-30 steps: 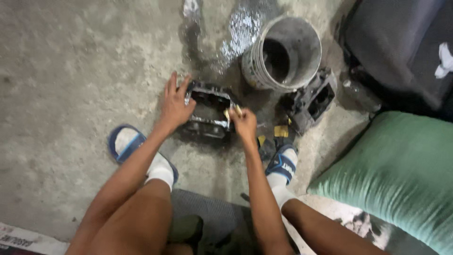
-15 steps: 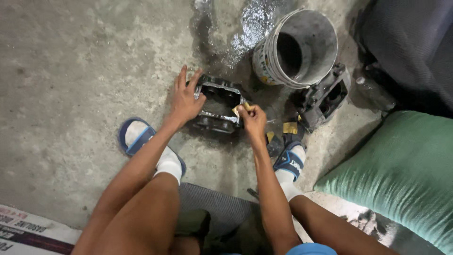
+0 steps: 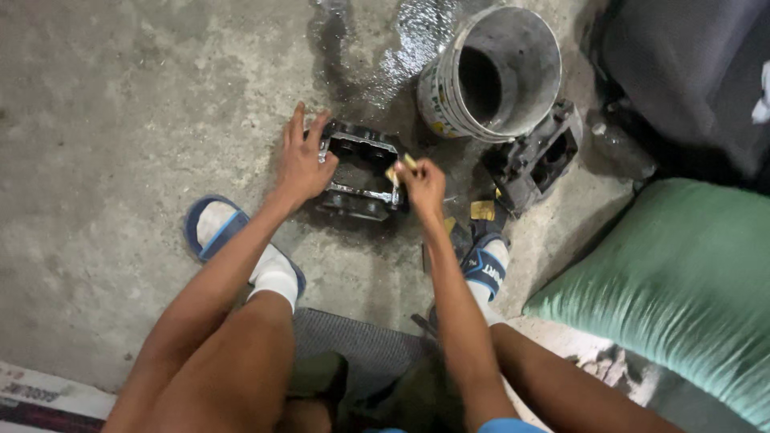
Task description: The person sits on the floor and sands the surfaces of automotive brake calipers using small sheets of abrasive paper, periodically dipping the parts or abrasive in a bucket of water and setting finished calipers aside.
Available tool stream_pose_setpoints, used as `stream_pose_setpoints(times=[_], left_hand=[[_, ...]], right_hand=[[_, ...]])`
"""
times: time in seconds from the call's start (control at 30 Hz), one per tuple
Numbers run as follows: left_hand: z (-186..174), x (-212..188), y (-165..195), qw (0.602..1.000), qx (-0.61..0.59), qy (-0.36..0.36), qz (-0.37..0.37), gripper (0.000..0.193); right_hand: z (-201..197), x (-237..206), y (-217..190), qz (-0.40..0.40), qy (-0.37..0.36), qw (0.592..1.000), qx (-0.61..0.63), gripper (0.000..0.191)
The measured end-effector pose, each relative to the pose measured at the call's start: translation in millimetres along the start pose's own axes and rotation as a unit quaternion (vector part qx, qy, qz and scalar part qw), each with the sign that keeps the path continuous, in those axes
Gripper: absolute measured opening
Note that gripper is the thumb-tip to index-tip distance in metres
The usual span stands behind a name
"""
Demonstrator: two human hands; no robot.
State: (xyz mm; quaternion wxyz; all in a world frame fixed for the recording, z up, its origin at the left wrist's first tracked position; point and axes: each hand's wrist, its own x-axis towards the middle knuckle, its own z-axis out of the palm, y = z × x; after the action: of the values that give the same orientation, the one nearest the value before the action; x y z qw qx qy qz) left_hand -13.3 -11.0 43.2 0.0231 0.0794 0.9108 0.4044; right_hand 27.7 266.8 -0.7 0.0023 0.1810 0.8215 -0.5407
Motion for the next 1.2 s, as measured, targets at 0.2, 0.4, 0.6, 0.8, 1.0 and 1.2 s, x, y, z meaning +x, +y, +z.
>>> stream_pose_setpoints(times=[0.2,0.4,0.6,0.8,1.0,1.2], left_hand=[[-1,1,0,1.000,0.000,-0.013,-0.015,0.078],[-1,-1,-4,1.000,0.009,0.003,0.006,0.078],[-5,2,0,1.000,0.021,-0.007,-0.009,0.075],[-15,0,10,0.999,0.026,-0.022,0.006,0.075],[-12,5,13,1.000,0.012,0.006,0.012,0.078],[-15,4,15,1.000,0.025,-0.010,0.006,0.078]], right_hand=[[3,5,5,-0.012,0.019,0.999,0.039,0.025],[7,-7,-2,0.047,0.021,0.998,0.030,0.030],[4,-27,1,-0.033,0.039,0.997,0.059,0.025],[-10,-18,17,-0.020,0.085,0.994,-0.070,0.047],[-10,-16,9,0.006,0.045,0.999,0.021,0.028],[7,8,-9,-0.013,0.008,0.986,0.166,0.023]])
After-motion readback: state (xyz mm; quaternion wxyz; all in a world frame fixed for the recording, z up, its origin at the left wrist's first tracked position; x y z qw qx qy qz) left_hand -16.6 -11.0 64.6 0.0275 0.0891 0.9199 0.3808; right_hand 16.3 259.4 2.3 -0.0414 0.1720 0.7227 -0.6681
